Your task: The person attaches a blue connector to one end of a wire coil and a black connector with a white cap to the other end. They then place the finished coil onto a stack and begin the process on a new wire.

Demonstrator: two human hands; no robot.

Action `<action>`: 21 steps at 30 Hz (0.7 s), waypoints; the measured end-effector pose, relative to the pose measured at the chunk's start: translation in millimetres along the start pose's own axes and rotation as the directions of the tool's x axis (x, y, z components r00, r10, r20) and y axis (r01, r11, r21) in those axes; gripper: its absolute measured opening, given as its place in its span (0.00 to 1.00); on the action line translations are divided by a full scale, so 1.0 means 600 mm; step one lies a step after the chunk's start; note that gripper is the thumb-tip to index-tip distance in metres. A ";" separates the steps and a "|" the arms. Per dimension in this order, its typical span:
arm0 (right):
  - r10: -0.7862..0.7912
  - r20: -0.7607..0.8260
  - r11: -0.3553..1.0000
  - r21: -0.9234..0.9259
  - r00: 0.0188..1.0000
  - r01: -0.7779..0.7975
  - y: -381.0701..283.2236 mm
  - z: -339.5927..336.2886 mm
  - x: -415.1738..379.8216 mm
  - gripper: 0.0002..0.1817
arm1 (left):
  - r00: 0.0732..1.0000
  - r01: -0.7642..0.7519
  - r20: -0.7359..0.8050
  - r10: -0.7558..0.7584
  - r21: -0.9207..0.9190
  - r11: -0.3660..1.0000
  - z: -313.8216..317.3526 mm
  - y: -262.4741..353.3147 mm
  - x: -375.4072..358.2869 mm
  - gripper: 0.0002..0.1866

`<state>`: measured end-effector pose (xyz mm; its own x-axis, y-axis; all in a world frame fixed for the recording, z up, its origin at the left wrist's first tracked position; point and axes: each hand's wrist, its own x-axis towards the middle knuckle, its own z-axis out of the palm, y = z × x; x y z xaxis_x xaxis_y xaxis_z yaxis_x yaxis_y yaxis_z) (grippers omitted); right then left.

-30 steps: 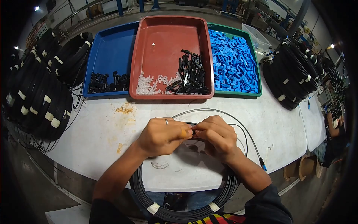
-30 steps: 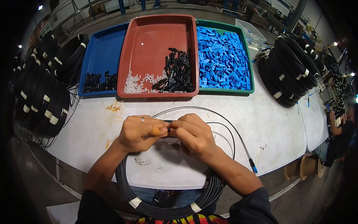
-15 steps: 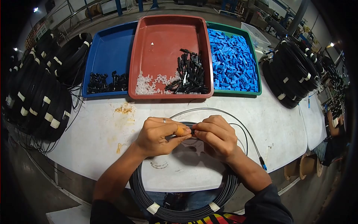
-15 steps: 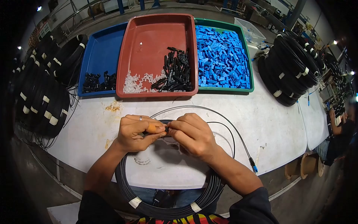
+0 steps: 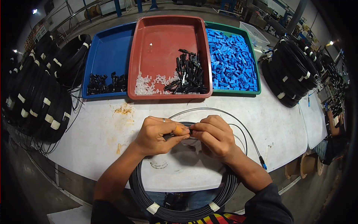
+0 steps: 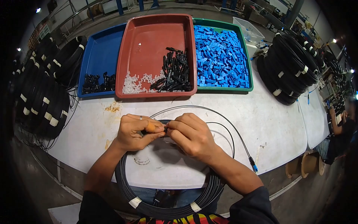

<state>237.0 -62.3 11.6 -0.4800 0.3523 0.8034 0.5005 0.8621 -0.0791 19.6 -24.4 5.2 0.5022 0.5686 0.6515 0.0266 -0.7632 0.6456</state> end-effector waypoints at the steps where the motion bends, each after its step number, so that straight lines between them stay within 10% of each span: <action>1: 0.087 0.051 0.992 0.085 0.995 -0.091 -0.004 -0.004 0.001 0.17 | 1.000 0.000 0.002 0.000 0.000 1.000 0.000 0.000 0.000 0.06; 4: 0.229 0.137 0.938 0.233 0.964 -0.256 -0.003 -0.005 -0.009 0.17 | 0.948 -0.315 0.103 0.300 0.191 0.930 0.000 -0.004 0.002 0.08; 14: 0.296 0.057 0.934 0.189 0.953 -0.302 -0.005 0.005 -0.003 0.19 | 0.955 0.283 -0.074 -0.286 -0.047 0.958 -0.006 0.012 0.001 0.26; 21: 0.165 -0.011 0.979 0.122 0.986 -0.162 0.002 0.000 -0.006 0.18 | 0.969 0.234 -0.039 -0.242 -0.154 0.960 -0.005 0.001 -0.005 0.22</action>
<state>239.3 -62.7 8.5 -0.3827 0.4855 0.7860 0.4800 0.8315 -0.2798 15.6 -25.6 4.7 0.4468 0.7481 0.4907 0.0096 -0.5524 0.8335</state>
